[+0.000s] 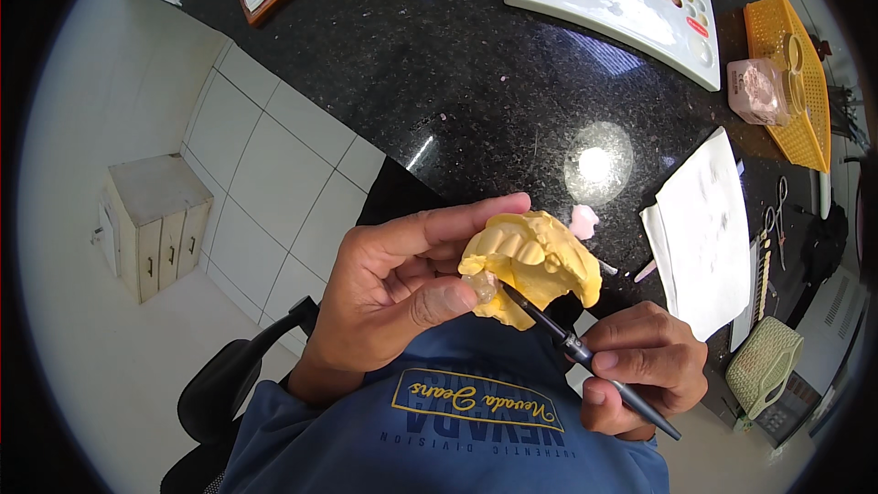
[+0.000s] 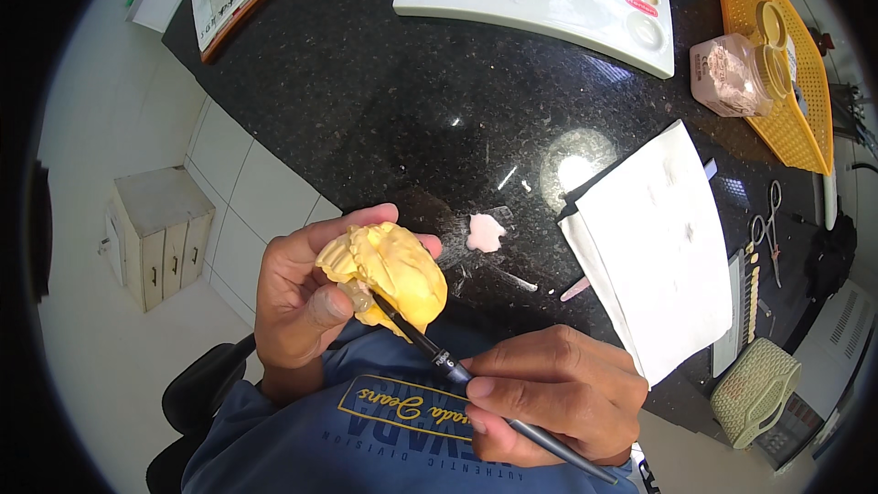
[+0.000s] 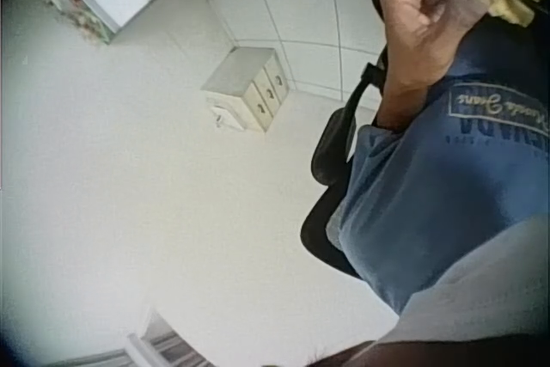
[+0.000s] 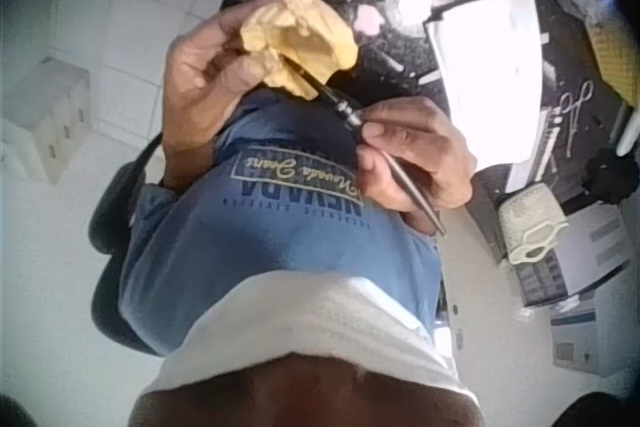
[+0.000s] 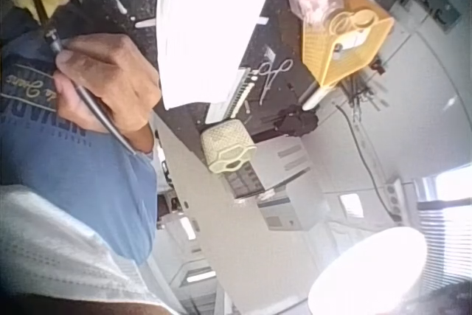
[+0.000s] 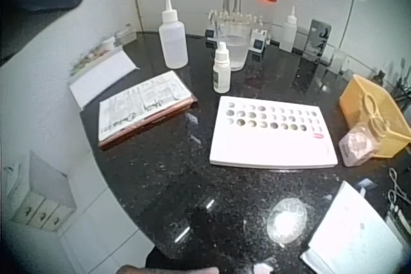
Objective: Applying aesthetic ceramic stains to a dental prosthetic bridge model using a fine brush.
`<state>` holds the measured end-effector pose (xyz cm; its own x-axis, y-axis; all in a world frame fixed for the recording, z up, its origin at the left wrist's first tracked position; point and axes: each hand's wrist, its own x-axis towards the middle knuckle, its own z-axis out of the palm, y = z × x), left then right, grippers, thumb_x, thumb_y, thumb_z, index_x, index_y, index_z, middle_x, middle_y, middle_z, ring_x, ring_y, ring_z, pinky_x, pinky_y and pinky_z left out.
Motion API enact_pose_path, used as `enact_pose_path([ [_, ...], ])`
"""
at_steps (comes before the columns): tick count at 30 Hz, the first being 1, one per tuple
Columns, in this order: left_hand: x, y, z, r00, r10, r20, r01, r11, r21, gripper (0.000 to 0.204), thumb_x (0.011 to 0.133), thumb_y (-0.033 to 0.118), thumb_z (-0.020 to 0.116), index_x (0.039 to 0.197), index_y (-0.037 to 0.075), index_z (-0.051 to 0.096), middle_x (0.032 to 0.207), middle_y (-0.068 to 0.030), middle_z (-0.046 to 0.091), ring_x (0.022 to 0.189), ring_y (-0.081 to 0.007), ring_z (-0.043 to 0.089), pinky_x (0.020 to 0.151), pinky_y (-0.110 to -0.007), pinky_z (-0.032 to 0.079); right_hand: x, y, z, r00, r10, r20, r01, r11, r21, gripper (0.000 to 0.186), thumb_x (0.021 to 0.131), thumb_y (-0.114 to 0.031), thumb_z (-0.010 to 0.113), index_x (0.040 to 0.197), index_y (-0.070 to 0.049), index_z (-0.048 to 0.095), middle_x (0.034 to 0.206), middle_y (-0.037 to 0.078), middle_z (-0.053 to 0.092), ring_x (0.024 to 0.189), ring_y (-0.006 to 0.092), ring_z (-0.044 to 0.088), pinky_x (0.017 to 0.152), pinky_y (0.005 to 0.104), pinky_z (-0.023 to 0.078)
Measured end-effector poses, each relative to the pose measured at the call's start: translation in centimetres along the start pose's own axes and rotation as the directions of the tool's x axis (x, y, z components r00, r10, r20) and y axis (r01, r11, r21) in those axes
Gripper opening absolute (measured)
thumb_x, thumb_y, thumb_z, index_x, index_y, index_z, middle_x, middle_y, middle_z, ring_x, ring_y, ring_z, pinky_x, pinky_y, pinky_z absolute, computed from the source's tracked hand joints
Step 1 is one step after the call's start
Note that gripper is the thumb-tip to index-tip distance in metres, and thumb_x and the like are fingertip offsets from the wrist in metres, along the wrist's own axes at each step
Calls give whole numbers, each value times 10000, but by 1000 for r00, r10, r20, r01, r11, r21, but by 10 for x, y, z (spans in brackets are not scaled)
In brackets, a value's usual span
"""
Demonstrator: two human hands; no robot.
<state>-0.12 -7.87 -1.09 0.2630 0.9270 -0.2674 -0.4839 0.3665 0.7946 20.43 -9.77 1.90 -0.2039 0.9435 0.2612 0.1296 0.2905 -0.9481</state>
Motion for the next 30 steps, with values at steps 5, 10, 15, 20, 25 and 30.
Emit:
enact_pose_path([
  [5, 0, 1, 0, 1000, -5, 0, 5, 1000, 4, 659, 840, 264, 699, 1273, -150, 422, 1110, -327, 589, 1085, -382, 594, 873, -463, 527, 1, 0, 0, 1000, -5, 8, 5, 1000, -3, 176, 747, -99, 779, 839, -13, 655, 720, 150, 664, 630, 212, 685, 521, 269, 553],
  [10, 0, 2, 1, 1000, -12, -10, 12, 1000, -2, 661, 835, 261, 702, 1274, -148, 424, 1114, -336, 584, 1079, -382, 597, 882, -454, 522, 0, -1, -2, 1000, 5, 9, -5, 1000, -17, 174, 749, -107, 779, 836, -20, 655, 723, 140, 668, 636, 211, 687, 522, 269, 553],
  [15, 0, 2, 0, 1000, -14, 2, 14, 1000, 6, 659, 837, 256, 699, 1275, -151, 421, 1120, -347, 576, 1077, -380, 600, 886, -447, 520, 2, -2, -1, 999, 13, 29, -13, 1000, -11, 171, 754, -111, 775, 835, -21, 655, 723, 142, 667, 635, 212, 687, 521, 272, 554],
  [20, 0, 3, 0, 1000, -24, 2, 24, 1000, 16, 658, 837, 250, 698, 1277, -152, 419, 1124, -352, 572, 1071, -379, 603, 885, -445, 521, 2, -1, -2, 999, 10, 34, -10, 1000, -3, 164, 756, -103, 770, 838, -20, 654, 726, 150, 666, 631, 217, 686, 522, 271, 554],
  [25, 0, 2, -1, 1000, -20, 11, 20, 1000, 14, 650, 838, 238, 695, 1279, -152, 421, 1125, -361, 567, 1066, -378, 606, 881, -443, 523, 2, -1, 0, 1000, 8, 4, -8, 1000, 17, 165, 758, -101, 768, 842, -16, 653, 731, 153, 668, 631, 217, 686, 525, 274, 555],
  [30, 0, 4, 0, 999, -31, 11, 31, 999, 11, 649, 838, 236, 694, 1280, -151, 420, 1127, -364, 564, 1064, -377, 608, 881, -441, 523, 4, -2, 0, 1000, 13, 16, -13, 1000, -6, 175, 752, -111, 777, 838, -19, 656, 724, 153, 670, 629, 215, 687, 520, 273, 552],
])
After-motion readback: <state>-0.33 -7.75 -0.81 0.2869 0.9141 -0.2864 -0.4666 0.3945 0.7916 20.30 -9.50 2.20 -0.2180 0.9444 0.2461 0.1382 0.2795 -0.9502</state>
